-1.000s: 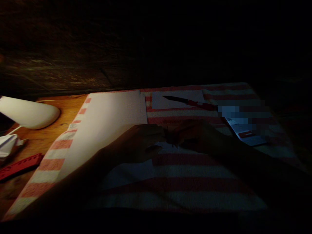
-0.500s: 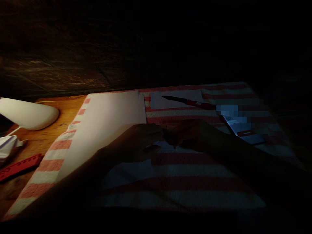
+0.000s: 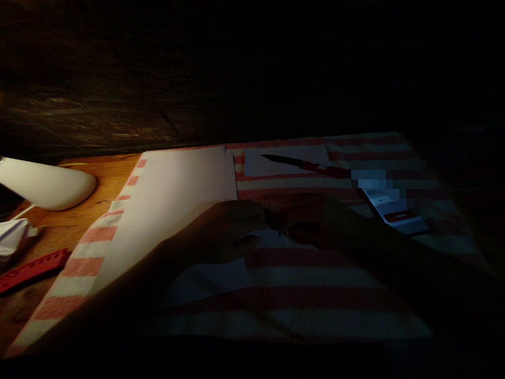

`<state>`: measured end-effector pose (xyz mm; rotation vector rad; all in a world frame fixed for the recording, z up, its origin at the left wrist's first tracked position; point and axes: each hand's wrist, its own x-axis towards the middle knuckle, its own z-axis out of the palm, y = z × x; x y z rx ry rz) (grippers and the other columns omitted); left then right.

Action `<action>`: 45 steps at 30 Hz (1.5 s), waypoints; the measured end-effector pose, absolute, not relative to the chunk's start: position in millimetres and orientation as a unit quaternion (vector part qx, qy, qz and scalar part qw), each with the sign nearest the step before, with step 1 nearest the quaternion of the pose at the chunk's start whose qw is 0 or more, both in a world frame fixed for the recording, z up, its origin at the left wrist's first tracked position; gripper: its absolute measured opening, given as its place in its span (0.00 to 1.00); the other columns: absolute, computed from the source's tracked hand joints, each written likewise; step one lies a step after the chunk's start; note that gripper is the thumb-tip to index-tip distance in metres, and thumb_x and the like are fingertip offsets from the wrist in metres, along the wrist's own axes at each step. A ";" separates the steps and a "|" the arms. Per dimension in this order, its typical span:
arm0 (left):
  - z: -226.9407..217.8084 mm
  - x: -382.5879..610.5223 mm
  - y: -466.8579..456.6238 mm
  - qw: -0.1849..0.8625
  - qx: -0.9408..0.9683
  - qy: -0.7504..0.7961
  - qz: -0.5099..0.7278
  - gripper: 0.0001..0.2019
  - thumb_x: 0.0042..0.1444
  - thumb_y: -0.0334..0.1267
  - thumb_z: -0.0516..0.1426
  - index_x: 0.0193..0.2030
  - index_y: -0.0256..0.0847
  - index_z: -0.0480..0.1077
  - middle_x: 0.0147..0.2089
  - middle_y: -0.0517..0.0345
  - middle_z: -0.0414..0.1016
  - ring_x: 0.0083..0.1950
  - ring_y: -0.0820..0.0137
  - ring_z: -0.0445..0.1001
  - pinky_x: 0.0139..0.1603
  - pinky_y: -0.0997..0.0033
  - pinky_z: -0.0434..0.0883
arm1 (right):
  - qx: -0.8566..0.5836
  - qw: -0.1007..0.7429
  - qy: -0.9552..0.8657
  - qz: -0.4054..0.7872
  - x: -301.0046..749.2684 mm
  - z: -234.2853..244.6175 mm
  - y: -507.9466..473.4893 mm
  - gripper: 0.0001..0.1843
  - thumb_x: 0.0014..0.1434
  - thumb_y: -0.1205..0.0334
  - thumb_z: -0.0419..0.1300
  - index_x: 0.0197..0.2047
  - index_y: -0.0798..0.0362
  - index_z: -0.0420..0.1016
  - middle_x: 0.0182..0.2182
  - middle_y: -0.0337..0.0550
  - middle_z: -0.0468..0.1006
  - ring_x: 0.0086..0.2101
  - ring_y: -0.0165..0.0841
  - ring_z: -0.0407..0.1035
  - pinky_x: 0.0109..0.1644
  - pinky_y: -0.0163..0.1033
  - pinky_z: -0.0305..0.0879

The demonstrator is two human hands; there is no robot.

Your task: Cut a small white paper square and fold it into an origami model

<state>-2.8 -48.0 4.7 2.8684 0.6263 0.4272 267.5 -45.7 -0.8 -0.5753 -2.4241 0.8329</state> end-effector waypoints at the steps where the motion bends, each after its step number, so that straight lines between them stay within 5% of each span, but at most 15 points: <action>1: 4.6 -2.7 -48.2 0.086 0.963 0.210 0.144 0.15 0.64 0.35 0.56 0.56 0.40 0.71 0.52 0.51 0.78 0.52 0.63 0.79 0.51 0.62 0.79 | -0.227 0.250 -0.893 0.297 267.4 -0.3 -46.7 0.10 0.59 0.73 0.62 0.41 0.50 0.79 0.45 0.41 0.82 0.45 0.34 0.76 0.51 0.39 0.70; 7: 5.9 -1.3 -48.4 0.100 0.961 0.221 0.133 0.17 0.64 0.35 0.56 0.59 0.41 0.69 0.55 0.51 0.78 0.55 0.62 0.78 0.53 0.62 0.78 | -0.297 0.272 -0.861 0.309 261.7 -1.4 -51.0 0.07 0.60 0.65 0.65 0.43 0.50 0.78 0.44 0.40 0.83 0.42 0.34 0.77 0.47 0.37 0.70; 12: 4.7 -1.7 -47.4 0.094 0.962 0.210 0.144 0.18 0.63 0.34 0.57 0.60 0.42 0.68 0.57 0.52 0.78 0.55 0.62 0.78 0.54 0.62 0.78 | -0.372 0.234 -0.840 0.318 255.0 3.5 -57.9 0.17 0.58 0.67 0.65 0.51 0.50 0.79 0.40 0.39 0.84 0.35 0.33 0.76 0.40 0.36 0.67; 17: 4.0 -2.0 -47.8 0.091 0.962 0.217 0.137 0.17 0.64 0.35 0.57 0.59 0.41 0.69 0.56 0.51 0.78 0.55 0.61 0.78 0.53 0.61 0.78 | -0.390 0.222 -0.836 0.316 256.0 5.0 -56.7 0.10 0.60 0.63 0.65 0.45 0.51 0.81 0.32 0.36 0.82 0.28 0.29 0.73 0.31 0.33 0.60; 25: 9.1 0.2 -47.1 0.091 0.965 0.217 0.114 0.12 0.63 0.33 0.57 0.52 0.43 0.73 0.53 0.53 0.78 0.52 0.63 0.78 0.50 0.64 0.77 | -0.261 0.242 -0.875 0.329 264.7 -7.4 -39.2 0.03 0.61 0.68 0.63 0.37 0.51 0.78 0.42 0.39 0.83 0.43 0.33 0.78 0.48 0.35 0.67; 31: 7.7 -0.3 -46.4 0.071 0.968 0.203 0.128 0.13 0.64 0.33 0.57 0.55 0.43 0.72 0.54 0.53 0.78 0.53 0.63 0.77 0.51 0.64 0.77 | -0.243 0.260 -0.868 0.346 264.7 -3.3 -38.6 0.16 0.61 0.71 0.62 0.51 0.49 0.79 0.56 0.43 0.79 0.53 0.36 0.75 0.56 0.39 0.68; 38: 5.2 -1.8 -47.1 0.076 0.963 0.230 0.117 0.18 0.64 0.36 0.56 0.60 0.39 0.68 0.56 0.48 0.77 0.53 0.59 0.78 0.50 0.59 0.78 | -0.304 0.289 -0.821 0.388 269.5 -4.6 -37.7 0.07 0.59 0.67 0.65 0.42 0.55 0.79 0.36 0.40 0.82 0.36 0.32 0.76 0.41 0.35 0.69; 45: 4.1 -2.3 -47.0 0.079 0.966 0.223 0.106 0.22 0.65 0.35 0.56 0.66 0.44 0.65 0.59 0.50 0.76 0.55 0.61 0.76 0.52 0.61 0.77 | -0.304 0.350 -0.822 0.331 267.6 -8.7 -36.5 0.12 0.57 0.74 0.62 0.45 0.55 0.77 0.34 0.39 0.74 0.30 0.28 0.67 0.34 0.32 0.62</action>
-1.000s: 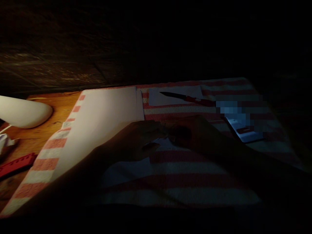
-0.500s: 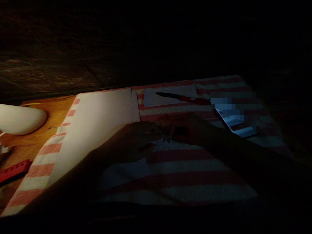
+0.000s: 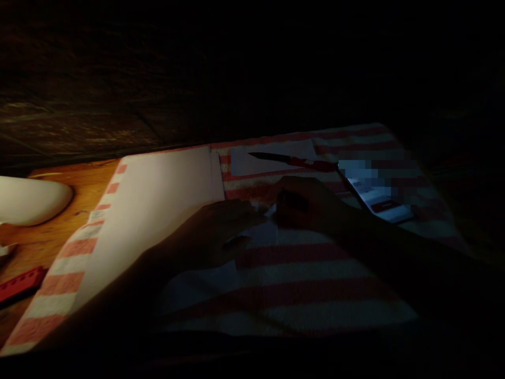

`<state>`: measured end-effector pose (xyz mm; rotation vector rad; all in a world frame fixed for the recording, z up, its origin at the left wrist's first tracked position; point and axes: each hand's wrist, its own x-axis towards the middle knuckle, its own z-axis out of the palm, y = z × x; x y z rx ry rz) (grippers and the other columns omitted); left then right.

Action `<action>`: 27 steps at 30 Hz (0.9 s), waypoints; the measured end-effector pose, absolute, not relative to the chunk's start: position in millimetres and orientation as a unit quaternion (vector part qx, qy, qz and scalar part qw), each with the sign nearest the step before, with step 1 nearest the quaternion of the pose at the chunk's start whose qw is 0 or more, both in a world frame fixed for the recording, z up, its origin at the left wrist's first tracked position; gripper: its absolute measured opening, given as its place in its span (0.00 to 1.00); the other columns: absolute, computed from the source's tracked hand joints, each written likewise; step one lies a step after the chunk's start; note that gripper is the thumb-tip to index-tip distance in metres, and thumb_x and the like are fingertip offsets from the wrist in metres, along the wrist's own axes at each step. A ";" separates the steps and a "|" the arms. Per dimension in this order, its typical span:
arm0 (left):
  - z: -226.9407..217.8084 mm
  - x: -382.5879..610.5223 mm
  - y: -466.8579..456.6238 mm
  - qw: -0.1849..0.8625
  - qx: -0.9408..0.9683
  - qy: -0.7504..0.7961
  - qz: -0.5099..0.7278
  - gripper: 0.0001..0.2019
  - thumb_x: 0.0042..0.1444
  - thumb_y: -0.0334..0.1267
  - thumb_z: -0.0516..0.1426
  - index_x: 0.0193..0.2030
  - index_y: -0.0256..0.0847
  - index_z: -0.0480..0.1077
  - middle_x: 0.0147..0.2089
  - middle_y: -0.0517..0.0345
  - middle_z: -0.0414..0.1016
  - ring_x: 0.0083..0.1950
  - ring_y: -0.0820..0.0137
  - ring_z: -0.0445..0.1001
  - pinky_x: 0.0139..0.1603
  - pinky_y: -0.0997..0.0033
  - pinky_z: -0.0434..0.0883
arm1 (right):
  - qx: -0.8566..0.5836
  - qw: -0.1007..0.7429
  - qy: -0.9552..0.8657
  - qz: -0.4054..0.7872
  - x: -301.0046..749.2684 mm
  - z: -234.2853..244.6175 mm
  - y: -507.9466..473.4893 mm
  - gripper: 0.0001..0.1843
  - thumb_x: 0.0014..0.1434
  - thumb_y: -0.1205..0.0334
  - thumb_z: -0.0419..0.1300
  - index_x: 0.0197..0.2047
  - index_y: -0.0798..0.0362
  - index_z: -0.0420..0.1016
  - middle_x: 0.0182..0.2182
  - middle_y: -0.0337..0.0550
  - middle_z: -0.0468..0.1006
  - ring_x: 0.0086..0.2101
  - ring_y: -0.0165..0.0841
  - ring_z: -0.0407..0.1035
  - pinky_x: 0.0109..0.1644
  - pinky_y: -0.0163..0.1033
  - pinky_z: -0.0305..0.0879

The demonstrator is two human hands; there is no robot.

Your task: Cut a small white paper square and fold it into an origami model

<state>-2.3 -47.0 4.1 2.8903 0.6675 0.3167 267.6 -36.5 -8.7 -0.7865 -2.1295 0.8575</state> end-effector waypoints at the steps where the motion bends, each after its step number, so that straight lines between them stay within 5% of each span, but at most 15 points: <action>1: 4.3 -1.8 -47.0 0.081 0.965 0.225 0.105 0.23 0.65 0.34 0.56 0.67 0.44 0.65 0.59 0.50 0.75 0.56 0.60 0.76 0.53 0.61 0.77 | -0.284 0.353 -0.836 0.309 267.5 -9.6 -36.0 0.12 0.57 0.74 0.62 0.44 0.55 0.77 0.34 0.39 0.72 0.31 0.28 0.66 0.34 0.33 0.62; 12: 6.2 -0.1 -46.5 0.135 0.957 0.232 0.110 0.20 0.65 0.34 0.56 0.63 0.41 0.67 0.56 0.49 0.74 0.55 0.61 0.75 0.53 0.61 0.76 | -0.294 0.311 -0.870 0.245 268.3 -14.8 -31.5 0.18 0.58 0.73 0.62 0.52 0.54 0.79 0.40 0.45 0.75 0.39 0.34 0.71 0.44 0.39 0.67; 27: -0.7 -12.3 -42.6 0.148 0.951 0.220 0.156 0.16 0.61 0.39 0.63 0.54 0.41 0.72 0.55 0.49 0.79 0.55 0.61 0.79 0.53 0.62 0.79 | -0.318 0.271 -0.870 0.261 267.2 -11.3 -33.4 0.12 0.58 0.71 0.65 0.46 0.55 0.77 0.40 0.45 0.72 0.41 0.35 0.68 0.44 0.39 0.66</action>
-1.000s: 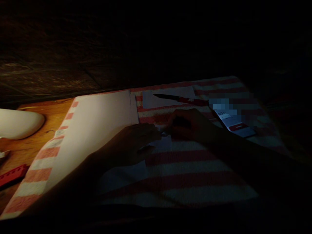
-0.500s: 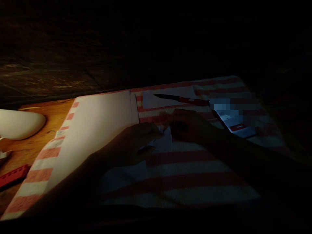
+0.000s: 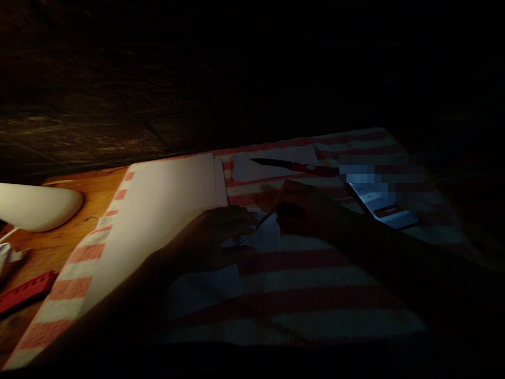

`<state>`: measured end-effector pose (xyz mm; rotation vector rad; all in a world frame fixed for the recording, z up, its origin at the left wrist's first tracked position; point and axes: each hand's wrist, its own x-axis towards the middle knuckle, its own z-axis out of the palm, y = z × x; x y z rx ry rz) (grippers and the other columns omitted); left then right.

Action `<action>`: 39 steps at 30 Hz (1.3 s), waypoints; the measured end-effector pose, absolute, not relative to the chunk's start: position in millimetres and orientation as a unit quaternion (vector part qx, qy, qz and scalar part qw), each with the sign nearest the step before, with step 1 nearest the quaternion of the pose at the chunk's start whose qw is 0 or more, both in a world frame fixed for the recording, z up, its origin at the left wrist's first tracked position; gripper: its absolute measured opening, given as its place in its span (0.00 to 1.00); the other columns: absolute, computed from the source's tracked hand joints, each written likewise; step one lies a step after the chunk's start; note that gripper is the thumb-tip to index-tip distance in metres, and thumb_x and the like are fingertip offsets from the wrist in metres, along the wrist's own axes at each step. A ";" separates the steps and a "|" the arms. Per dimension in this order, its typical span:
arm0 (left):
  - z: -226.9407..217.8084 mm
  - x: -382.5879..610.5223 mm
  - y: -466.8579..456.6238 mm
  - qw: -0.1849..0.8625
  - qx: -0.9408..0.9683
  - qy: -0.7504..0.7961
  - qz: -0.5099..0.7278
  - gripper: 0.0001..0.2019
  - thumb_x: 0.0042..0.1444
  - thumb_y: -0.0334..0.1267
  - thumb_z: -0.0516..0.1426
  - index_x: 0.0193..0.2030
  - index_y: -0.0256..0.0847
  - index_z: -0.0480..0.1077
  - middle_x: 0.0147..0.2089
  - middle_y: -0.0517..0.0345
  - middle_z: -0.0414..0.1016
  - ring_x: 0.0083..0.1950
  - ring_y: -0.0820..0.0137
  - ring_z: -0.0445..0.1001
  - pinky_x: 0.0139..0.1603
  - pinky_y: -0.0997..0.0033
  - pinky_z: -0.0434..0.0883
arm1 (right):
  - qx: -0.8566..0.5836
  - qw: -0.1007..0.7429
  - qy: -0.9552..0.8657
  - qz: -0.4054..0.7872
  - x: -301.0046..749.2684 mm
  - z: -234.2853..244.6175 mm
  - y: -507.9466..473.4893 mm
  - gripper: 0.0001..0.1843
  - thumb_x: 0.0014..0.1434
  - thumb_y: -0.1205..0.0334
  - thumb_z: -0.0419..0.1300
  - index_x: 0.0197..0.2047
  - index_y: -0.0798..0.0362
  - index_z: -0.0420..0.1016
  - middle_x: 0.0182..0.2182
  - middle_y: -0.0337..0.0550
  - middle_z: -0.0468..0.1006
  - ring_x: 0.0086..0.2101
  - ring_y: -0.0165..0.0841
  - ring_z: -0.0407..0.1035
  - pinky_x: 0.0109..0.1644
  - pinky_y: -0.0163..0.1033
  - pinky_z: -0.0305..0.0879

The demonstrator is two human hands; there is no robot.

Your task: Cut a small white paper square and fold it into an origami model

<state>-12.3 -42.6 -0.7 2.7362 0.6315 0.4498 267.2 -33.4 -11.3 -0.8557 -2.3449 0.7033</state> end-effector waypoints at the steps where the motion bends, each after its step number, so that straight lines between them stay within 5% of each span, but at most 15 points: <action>1: -1.1 -12.5 -42.2 0.148 0.951 0.213 0.165 0.15 0.61 0.39 0.63 0.53 0.41 0.72 0.54 0.49 0.79 0.54 0.61 0.79 0.52 0.62 0.79 | -0.320 0.271 -0.869 0.261 266.9 -11.2 -33.1 0.11 0.57 0.70 0.65 0.45 0.55 0.76 0.40 0.44 0.71 0.40 0.34 0.68 0.43 0.38 0.65; 9: 0.2 -10.5 -43.5 0.133 0.952 0.225 0.162 0.18 0.62 0.40 0.61 0.58 0.40 0.71 0.55 0.46 0.79 0.54 0.60 0.79 0.51 0.61 0.80 | -0.326 0.291 -0.851 0.292 268.3 -13.6 -35.0 0.07 0.58 0.66 0.66 0.37 0.55 0.72 0.35 0.39 0.72 0.33 0.30 0.67 0.35 0.34 0.59; 14: 3.0 -6.9 -43.7 0.091 0.964 0.200 0.152 0.18 0.63 0.41 0.61 0.59 0.43 0.71 0.54 0.47 0.79 0.52 0.60 0.79 0.48 0.61 0.79 | -0.330 0.288 -0.807 0.397 268.9 -10.1 -38.9 0.15 0.60 0.66 0.66 0.50 0.52 0.73 0.32 0.36 0.76 0.30 0.29 0.70 0.33 0.32 0.62; 20: 2.9 -2.9 -45.3 0.095 0.958 0.203 0.182 0.13 0.65 0.36 0.58 0.55 0.38 0.74 0.51 0.47 0.80 0.52 0.62 0.79 0.50 0.63 0.79 | -0.263 0.305 -0.858 0.319 267.2 -9.4 -37.2 0.15 0.59 0.73 0.63 0.49 0.51 0.78 0.47 0.46 0.74 0.47 0.35 0.72 0.51 0.42 0.69; 24: 6.6 2.8 -46.4 0.165 0.927 0.254 0.220 0.11 0.67 0.30 0.52 0.48 0.36 0.76 0.45 0.50 0.81 0.46 0.68 0.80 0.45 0.69 0.78 | -0.261 0.308 -0.861 0.309 268.7 -12.6 -34.8 0.14 0.59 0.67 0.67 0.49 0.52 0.79 0.48 0.47 0.73 0.48 0.36 0.71 0.52 0.44 0.70; 32: 3.3 5.2 -46.1 0.202 0.874 0.351 0.269 0.14 0.70 0.36 0.50 0.38 0.36 0.75 0.37 0.54 0.80 0.38 0.70 0.80 0.36 0.73 0.73 | -0.229 0.359 -0.835 0.347 266.3 -15.8 -33.2 0.14 0.60 0.65 0.68 0.49 0.52 0.78 0.52 0.50 0.75 0.53 0.38 0.71 0.56 0.46 0.70; 39: 4.7 5.2 -45.0 0.209 0.870 0.354 0.273 0.15 0.70 0.37 0.50 0.38 0.36 0.75 0.36 0.54 0.80 0.36 0.70 0.79 0.34 0.73 0.73 | -0.275 0.349 -0.847 0.291 262.1 -15.3 -33.4 0.04 0.64 0.66 0.61 0.40 0.53 0.78 0.42 0.45 0.80 0.43 0.36 0.75 0.49 0.43 0.69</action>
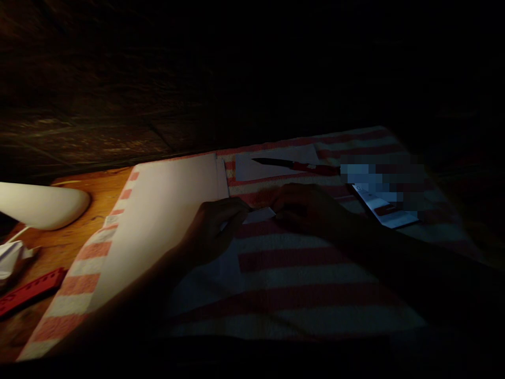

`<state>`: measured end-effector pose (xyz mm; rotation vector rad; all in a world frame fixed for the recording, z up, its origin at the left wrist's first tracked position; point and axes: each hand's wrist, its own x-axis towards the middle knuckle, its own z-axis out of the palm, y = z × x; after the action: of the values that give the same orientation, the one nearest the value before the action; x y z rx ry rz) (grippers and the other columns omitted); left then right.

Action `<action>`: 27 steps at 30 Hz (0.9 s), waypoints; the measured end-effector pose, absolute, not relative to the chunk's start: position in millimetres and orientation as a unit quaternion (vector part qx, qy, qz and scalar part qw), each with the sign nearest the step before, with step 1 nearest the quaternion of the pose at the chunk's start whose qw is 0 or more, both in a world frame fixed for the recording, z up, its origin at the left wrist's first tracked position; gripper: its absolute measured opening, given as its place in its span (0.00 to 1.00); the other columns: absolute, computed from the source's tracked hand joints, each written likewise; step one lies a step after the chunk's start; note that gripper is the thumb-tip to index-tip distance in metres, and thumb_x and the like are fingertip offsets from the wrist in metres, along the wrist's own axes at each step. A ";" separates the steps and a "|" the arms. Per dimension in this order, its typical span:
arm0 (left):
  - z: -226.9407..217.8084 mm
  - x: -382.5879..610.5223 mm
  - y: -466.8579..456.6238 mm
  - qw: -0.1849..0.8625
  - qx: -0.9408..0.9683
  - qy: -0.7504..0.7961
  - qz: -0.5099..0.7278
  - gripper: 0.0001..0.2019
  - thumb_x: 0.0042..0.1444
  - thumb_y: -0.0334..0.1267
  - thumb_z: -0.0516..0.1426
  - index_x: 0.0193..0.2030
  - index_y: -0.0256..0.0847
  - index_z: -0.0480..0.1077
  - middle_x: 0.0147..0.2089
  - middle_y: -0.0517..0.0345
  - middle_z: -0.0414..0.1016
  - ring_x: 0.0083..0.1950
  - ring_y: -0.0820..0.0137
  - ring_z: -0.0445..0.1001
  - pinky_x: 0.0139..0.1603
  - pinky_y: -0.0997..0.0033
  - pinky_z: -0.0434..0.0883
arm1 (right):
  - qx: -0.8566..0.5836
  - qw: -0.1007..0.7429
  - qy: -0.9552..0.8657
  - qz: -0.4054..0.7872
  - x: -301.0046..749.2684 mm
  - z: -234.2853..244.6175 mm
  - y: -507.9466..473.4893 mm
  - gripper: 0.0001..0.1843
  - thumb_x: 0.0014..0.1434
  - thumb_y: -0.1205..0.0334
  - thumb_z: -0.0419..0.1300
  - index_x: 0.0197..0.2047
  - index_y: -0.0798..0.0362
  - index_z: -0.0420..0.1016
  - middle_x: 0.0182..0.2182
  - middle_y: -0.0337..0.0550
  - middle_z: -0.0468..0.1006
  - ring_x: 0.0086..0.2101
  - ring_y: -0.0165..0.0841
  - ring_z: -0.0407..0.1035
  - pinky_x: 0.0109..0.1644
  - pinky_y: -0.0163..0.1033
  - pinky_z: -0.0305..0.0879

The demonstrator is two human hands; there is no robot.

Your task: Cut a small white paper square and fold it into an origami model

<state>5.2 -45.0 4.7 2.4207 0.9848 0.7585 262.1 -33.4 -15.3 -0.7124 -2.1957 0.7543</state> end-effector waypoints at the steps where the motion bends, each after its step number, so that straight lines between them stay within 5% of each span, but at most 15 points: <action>1: 5.0 4.9 -44.7 0.221 0.869 0.350 0.272 0.14 0.70 0.37 0.50 0.39 0.36 0.76 0.36 0.54 0.80 0.36 0.71 0.79 0.34 0.73 0.73 | -0.289 0.341 -0.848 0.284 262.3 -14.3 -34.0 0.04 0.63 0.66 0.62 0.40 0.53 0.78 0.41 0.45 0.81 0.42 0.36 0.74 0.48 0.43 0.69; 6: 4.4 3.1 -45.0 0.249 0.900 0.269 0.236 0.12 0.69 0.33 0.51 0.43 0.38 0.77 0.43 0.52 0.81 0.44 0.69 0.80 0.44 0.70 0.77 | -0.367 0.321 -0.812 0.319 264.1 -10.6 -37.3 0.06 0.61 0.66 0.63 0.42 0.55 0.78 0.37 0.43 0.81 0.35 0.33 0.74 0.39 0.37 0.67; 13: 7.2 0.8 -49.9 0.166 0.941 0.226 0.189 0.11 0.64 0.31 0.57 0.50 0.42 0.77 0.49 0.51 0.79 0.48 0.67 0.79 0.47 0.67 0.79 | -0.277 0.356 -0.833 0.320 264.1 -11.9 -34.4 0.06 0.62 0.61 0.65 0.42 0.53 0.78 0.45 0.47 0.81 0.47 0.37 0.75 0.52 0.44 0.69; 27: 2.7 -0.2 -48.2 0.149 0.953 0.202 0.166 0.14 0.66 0.30 0.55 0.56 0.42 0.73 0.54 0.49 0.77 0.55 0.63 0.76 0.53 0.61 0.78 | -0.246 0.253 -0.908 0.224 269.9 -5.2 -46.1 0.05 0.58 0.71 0.63 0.36 0.51 0.76 0.36 0.40 0.78 0.35 0.32 0.71 0.38 0.36 0.63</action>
<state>-0.2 -48.2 2.7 2.7407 0.5819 0.4784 269.9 -46.1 -5.2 -0.6691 -2.4694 0.6094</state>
